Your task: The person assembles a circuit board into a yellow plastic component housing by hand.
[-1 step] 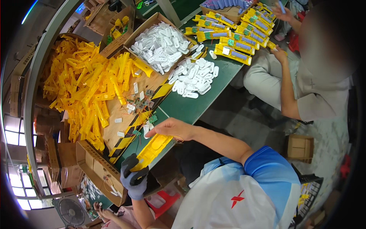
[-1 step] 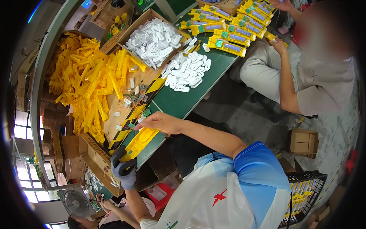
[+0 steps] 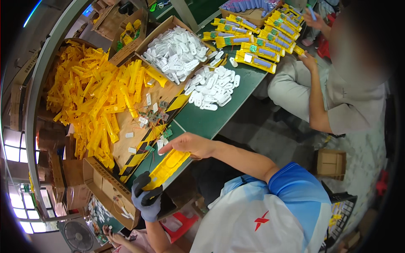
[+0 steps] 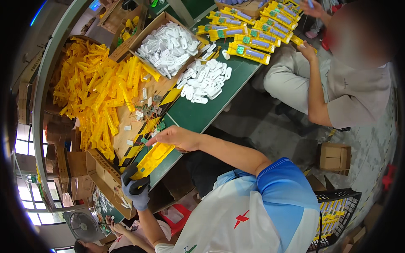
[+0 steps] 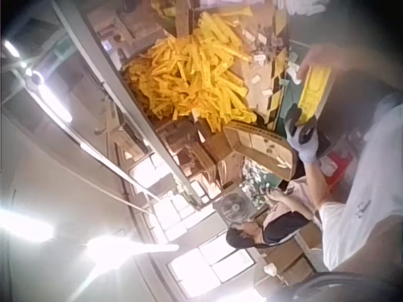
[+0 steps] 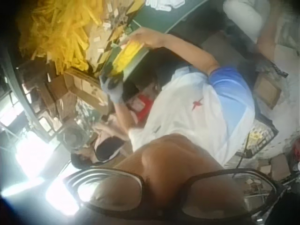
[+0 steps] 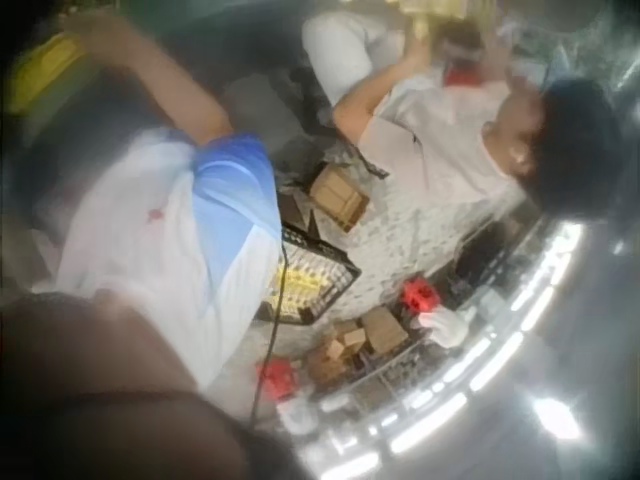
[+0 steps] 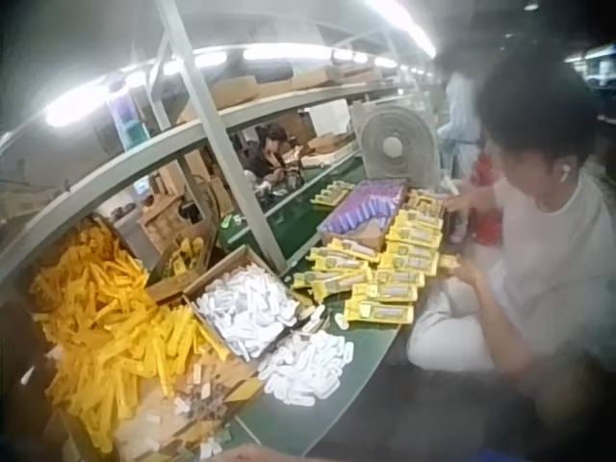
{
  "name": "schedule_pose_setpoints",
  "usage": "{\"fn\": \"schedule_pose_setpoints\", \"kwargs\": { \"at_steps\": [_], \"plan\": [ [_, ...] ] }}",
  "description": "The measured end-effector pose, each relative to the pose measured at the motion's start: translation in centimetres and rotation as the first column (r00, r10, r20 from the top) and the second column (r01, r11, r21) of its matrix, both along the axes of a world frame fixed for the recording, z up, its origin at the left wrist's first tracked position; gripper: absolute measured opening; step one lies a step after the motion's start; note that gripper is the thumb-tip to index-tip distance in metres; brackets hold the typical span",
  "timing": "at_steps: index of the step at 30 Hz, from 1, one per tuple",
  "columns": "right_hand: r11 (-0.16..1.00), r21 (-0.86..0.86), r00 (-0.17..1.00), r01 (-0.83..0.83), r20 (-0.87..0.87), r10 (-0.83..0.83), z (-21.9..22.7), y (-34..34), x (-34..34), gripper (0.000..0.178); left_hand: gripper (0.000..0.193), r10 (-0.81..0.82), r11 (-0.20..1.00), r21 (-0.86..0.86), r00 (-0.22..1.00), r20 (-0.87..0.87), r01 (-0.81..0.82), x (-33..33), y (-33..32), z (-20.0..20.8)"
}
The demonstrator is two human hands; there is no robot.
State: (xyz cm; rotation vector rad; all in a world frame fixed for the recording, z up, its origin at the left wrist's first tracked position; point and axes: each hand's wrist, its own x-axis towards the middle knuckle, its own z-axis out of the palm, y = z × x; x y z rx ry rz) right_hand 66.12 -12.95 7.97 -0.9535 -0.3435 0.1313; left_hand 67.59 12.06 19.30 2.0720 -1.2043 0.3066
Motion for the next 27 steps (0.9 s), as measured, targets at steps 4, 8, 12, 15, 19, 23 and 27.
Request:
{"fn": "schedule_pose_setpoints", "kwargs": {
  "at_steps": [4, 8, 12, 15, 19, 23, 27],
  "plan": [
    [0.94, 0.329, 0.991, -0.088, -0.068, 0.117, 0.0, 1.1, 0.5, 0.058, 0.026, 0.018, 0.992, -0.119, 0.991, -0.129, -0.033, 1.7, 0.7, -1.9],
    [0.809, 0.581, 0.968, -0.092, -0.138, 0.209, 1.1, 1.5, 0.0, 0.079, 0.027, 0.055, 0.981, -0.152, 0.923, -0.381, -0.121, 5.1, 1.3, -3.5],
    [0.79, 0.612, 0.955, 0.041, -0.257, 0.149, 1.5, 1.6, -0.5, 0.067, 0.027, -0.068, 0.982, -0.19, 0.917, -0.394, -0.009, 7.6, 0.5, -3.1],
    [0.761, 0.648, 0.965, 0.035, -0.221, 0.143, 2.0, 1.7, -0.5, 0.06, 0.025, -0.14, 0.969, -0.247, 0.886, -0.443, 0.03, 7.7, 0.2, -2.7],
    [0.83, 0.533, 0.946, 0.167, -0.325, 0.019, 2.6, 0.8, 0.1, 0.039, 0.073, -0.113, 0.884, -0.419, 0.774, -0.623, -0.207, 5.8, -3.0, -3.0],
    [0.946, 0.207, 0.912, 0.249, -0.379, -0.157, 3.4, 1.2, 0.2, 0.028, 0.071, -0.441, 0.609, -0.776, 0.743, -0.503, -0.164, 4.1, -5.9, -5.1],
    [0.928, 0.145, 0.934, 0.343, -0.162, -0.32, 2.3, 2.9, 1.1, 0.027, 0.048, -0.607, 0.47, -0.721, 0.406, -0.683, -0.509, 3.9, -7.1, -7.3]
  ]
}}
